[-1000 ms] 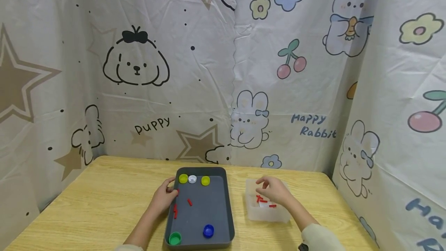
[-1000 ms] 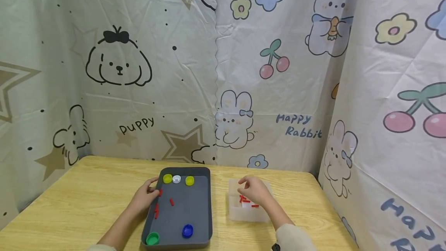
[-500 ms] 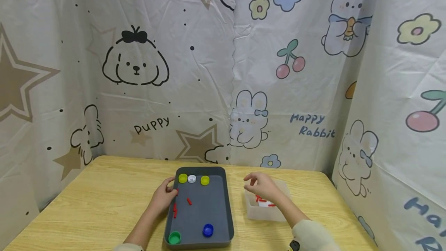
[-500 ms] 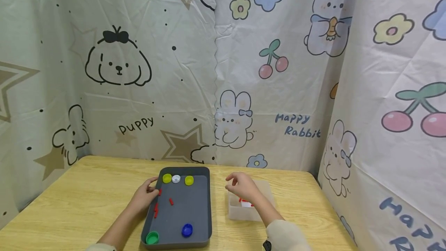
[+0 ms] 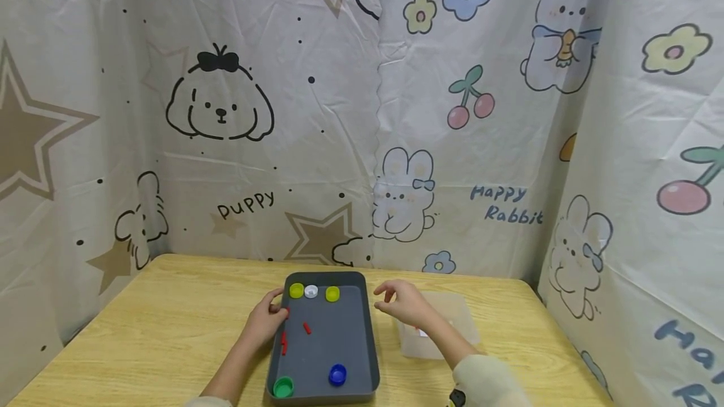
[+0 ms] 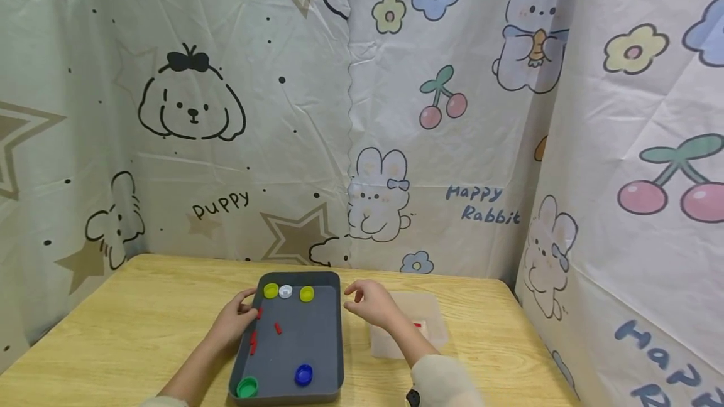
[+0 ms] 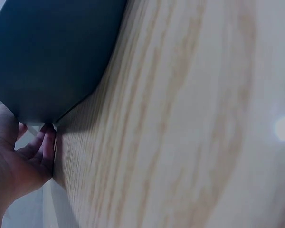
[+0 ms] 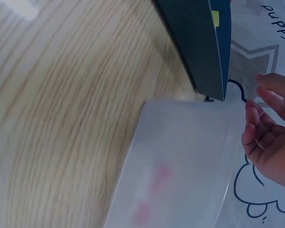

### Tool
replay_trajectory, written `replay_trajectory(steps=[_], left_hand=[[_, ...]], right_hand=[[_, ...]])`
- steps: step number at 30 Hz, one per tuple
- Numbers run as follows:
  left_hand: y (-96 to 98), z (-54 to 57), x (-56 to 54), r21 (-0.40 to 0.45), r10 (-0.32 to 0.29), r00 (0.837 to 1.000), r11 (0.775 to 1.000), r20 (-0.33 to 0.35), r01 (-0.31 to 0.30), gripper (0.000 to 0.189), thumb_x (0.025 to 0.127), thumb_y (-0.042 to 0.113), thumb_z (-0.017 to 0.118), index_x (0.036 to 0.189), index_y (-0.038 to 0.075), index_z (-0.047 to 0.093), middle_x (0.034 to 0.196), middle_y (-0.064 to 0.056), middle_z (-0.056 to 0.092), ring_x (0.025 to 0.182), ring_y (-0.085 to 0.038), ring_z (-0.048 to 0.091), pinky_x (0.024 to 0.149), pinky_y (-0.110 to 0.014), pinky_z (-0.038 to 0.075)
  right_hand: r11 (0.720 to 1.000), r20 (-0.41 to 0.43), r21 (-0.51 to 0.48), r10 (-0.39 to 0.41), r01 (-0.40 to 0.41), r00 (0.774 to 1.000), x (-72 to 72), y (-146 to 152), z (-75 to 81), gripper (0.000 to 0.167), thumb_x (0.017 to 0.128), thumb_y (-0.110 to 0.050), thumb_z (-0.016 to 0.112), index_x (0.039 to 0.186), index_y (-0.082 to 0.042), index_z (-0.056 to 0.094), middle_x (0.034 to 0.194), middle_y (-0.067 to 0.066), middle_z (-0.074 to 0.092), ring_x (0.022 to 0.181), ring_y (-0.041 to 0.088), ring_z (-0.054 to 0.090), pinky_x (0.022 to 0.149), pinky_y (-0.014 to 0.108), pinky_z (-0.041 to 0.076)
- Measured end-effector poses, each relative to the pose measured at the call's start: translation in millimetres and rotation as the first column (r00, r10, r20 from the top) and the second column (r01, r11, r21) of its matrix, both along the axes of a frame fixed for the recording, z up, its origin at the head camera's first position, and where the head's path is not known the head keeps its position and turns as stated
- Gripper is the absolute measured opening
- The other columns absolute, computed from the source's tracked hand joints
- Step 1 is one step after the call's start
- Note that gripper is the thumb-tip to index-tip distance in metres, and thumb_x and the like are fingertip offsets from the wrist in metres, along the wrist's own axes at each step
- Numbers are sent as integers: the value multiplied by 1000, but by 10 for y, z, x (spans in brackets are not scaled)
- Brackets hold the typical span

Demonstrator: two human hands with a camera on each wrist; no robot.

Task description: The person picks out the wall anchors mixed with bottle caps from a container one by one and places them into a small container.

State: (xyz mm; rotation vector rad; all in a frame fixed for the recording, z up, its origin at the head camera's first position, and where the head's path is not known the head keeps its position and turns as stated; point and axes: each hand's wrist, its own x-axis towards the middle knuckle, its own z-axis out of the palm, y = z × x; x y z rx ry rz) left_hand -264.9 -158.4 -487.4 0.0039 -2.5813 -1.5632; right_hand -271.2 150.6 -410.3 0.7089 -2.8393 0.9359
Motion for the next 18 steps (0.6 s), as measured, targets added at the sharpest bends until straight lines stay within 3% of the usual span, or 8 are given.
replay_trajectory(steps=[18], left_hand=[[-1, -6, -11, -10, 18, 1000, 1000, 9, -18, 52, 86, 10, 55, 136, 3, 44, 101, -18, 64, 92, -25, 61, 81, -41, 49]], right_hand=[[994, 47, 12, 108, -109, 993, -35, -496, -117, 23, 83, -16, 68, 103, -6, 68, 73, -1, 57, 61, 6, 46, 54, 21, 40]])
